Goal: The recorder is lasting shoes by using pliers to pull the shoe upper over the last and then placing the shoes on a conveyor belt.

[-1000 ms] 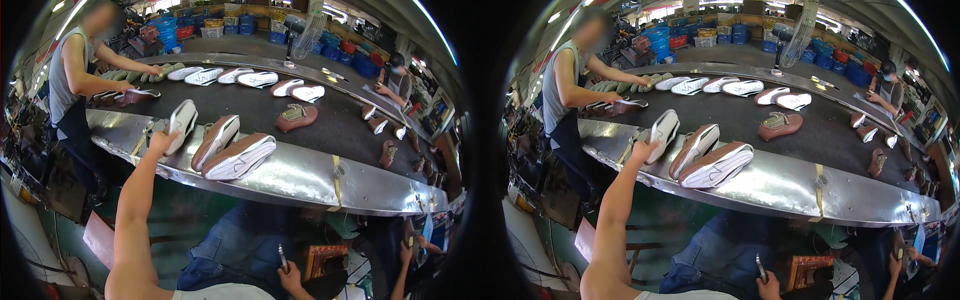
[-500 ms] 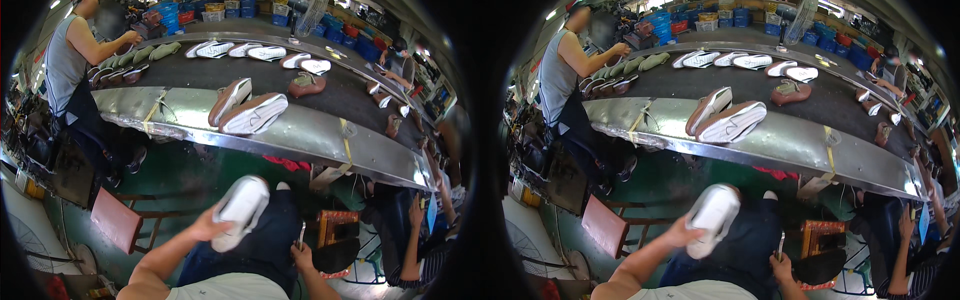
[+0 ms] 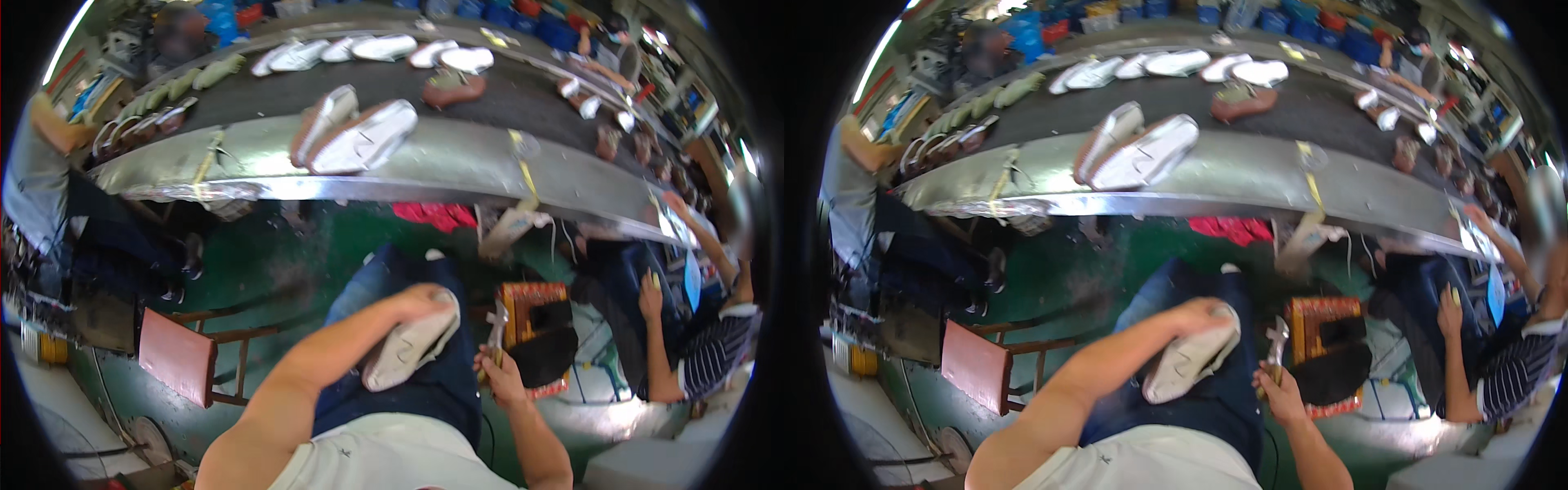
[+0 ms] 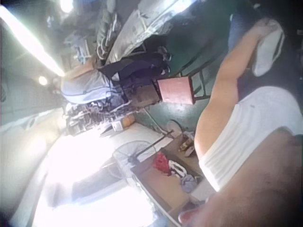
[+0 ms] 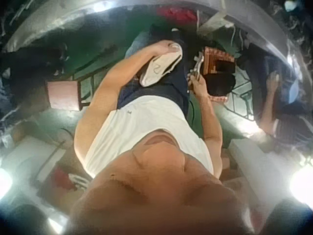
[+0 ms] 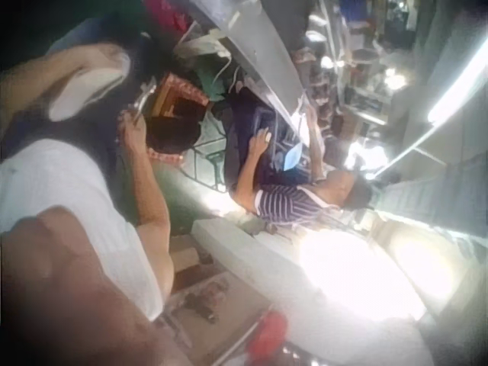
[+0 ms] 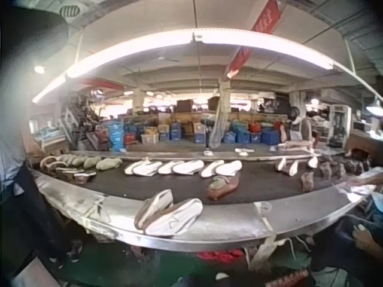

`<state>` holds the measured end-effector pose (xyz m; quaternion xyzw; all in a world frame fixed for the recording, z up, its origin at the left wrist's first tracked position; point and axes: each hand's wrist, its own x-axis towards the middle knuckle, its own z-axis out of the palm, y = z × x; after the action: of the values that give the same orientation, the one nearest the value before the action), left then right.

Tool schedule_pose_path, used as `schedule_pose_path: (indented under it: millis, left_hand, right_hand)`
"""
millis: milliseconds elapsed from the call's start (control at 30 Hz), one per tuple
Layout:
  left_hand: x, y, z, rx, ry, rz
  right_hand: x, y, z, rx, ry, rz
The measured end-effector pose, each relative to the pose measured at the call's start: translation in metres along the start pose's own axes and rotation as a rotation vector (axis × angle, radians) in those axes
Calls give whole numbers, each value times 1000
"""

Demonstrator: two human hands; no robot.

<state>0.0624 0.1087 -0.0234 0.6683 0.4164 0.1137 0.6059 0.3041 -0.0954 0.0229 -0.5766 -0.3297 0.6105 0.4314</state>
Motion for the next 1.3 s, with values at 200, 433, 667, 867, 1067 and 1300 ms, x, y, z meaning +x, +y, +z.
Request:
schedule_pose_path:
  millis: [200, 433, 667, 867, 1067, 1300]
  left_hand:
    - [-122, 61, -36, -460, 270, 201]
    - [-173, 36, -47, -440, 362, 293]
    - [-200, 27, -62, -444, 389, 260]
    - [-211, 3, -64, -560, 431, 267]
    - [-195, -7, -62, -191, 615, 295]
    - [-198, 16, -59, -322, 457, 342]
  right_hand:
    - [-35, -75, 54, -586, -223, -48]
    - [-20, -102, 116, -543, -559, -61]
    - [-8, -84, 149, -339, -577, 93]
    - [22, -143, 134, 298, -65, -217]
    - [-19, -101, 145, -406, -514, 89]
    - [-6, -89, 147, 86, -623, 432]
